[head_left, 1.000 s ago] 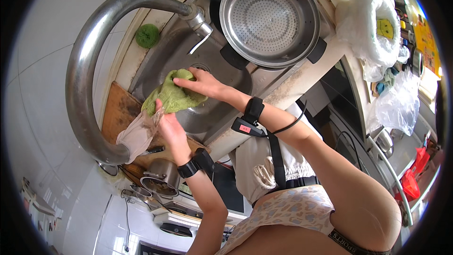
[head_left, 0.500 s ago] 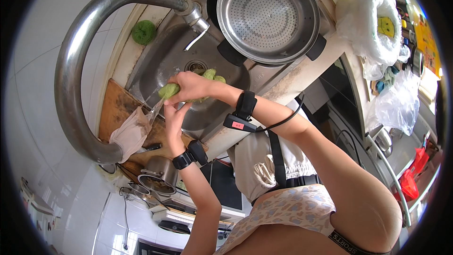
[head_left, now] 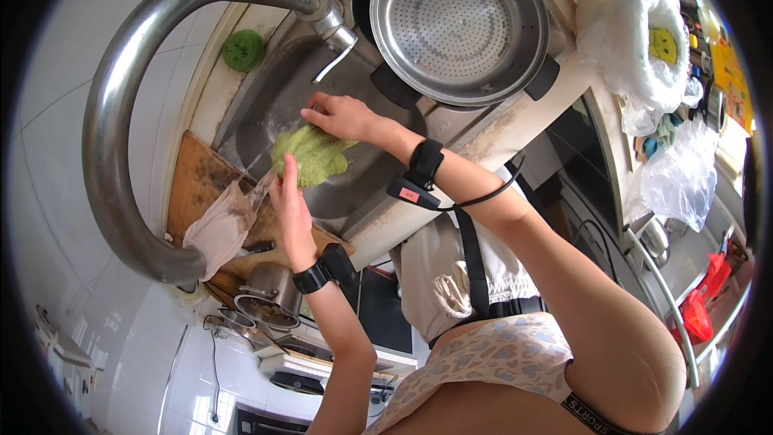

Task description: The person rinses a green cloth in a kitchen sink, carries it to another room, and wipes a dark board on the floor near a bed frame.

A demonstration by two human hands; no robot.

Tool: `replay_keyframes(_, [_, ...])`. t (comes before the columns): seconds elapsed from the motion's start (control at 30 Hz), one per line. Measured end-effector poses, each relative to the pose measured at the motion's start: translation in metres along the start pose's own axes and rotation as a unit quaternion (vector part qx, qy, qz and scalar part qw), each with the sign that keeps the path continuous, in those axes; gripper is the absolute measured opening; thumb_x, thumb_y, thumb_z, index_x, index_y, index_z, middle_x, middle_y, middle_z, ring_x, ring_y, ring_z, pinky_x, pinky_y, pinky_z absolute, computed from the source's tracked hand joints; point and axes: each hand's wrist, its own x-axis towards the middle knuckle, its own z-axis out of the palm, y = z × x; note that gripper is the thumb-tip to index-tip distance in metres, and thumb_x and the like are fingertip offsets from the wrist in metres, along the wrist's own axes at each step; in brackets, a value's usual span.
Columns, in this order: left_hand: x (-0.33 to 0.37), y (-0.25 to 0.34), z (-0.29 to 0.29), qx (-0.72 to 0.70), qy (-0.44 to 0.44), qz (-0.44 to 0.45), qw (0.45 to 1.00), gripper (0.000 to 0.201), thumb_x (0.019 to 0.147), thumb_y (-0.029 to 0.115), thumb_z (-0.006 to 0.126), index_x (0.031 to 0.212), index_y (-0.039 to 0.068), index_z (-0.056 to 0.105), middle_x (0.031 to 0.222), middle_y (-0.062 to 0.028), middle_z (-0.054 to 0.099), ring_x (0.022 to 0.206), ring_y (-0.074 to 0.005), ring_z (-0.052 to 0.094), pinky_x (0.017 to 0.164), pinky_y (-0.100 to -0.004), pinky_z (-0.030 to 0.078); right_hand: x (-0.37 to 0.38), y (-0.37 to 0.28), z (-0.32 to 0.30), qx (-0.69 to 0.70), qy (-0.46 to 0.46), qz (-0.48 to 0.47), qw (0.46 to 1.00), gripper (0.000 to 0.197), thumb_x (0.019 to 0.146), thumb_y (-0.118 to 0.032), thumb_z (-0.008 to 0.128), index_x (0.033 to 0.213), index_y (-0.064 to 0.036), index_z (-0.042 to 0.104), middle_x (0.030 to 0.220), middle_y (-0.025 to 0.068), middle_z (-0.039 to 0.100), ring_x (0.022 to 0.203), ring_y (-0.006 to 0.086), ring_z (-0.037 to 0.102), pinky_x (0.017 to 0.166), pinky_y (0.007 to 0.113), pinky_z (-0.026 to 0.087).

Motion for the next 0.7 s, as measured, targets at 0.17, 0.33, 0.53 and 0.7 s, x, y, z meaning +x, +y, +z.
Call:
replay_keyframes(0.17, [0.001,-0.006,-0.012,0.011,-0.066,0.013,0.998,0.050,0.084,0.032,0.054,0.116,-0.004,0.042,0.118,-0.0126,0.045,0.108,-0.0169,0.043,0.088,-0.0283,0.034,-0.006,0.011,0.013,-0.025,0.012,-0.043,0.999,0.049,0.084,-0.050,0.039,0.106,-0.0088,0.053,0.097,0.0144,0.059,0.095,0.0291,0.054,0.082,0.037,0.041])
replay_keyframes(0.33, [0.002,-0.007,-0.007,-0.070,0.038,0.054,0.995,0.051,0.088,0.033,0.043,0.125,-0.002,0.036,0.129,-0.0151,0.035,0.116,-0.0214,0.038,0.094,-0.0297,0.032,-0.014,0.011,0.011,-0.063,-0.011,-0.004,0.998,0.054,0.082,-0.054,0.038,0.106,-0.0078,0.055,0.098,0.0157,0.058,0.097,0.0291,0.053,0.083,0.038,0.040])
replay_keyframes(0.53, [0.003,-0.002,-0.001,-0.021,0.093,0.043,0.995,0.051,0.089,0.032,0.039,0.129,0.001,0.032,0.130,-0.0154,0.034,0.116,-0.0221,0.039,0.094,-0.0312,0.033,-0.019,0.012,0.006,-0.058,-0.020,0.031,0.998,0.060,0.075,-0.060,0.048,0.100,-0.0064,0.056,0.087,0.0172,0.060,0.086,0.0301,0.057,0.075,0.038,0.044])
replay_keyframes(0.7, [0.009,-0.009,-0.013,0.034,0.108,0.106,0.988,0.036,0.083,0.018,0.054,0.110,-0.006,0.051,0.109,-0.0138,0.053,0.099,-0.0183,0.051,0.086,-0.0297,0.040,-0.024,0.015,-0.006,0.017,0.082,-0.028,0.996,0.049,0.066,-0.044,0.066,0.096,-0.0073,0.051,0.073,0.0120,0.060,0.070,0.0280,0.059,0.063,0.037,0.045])
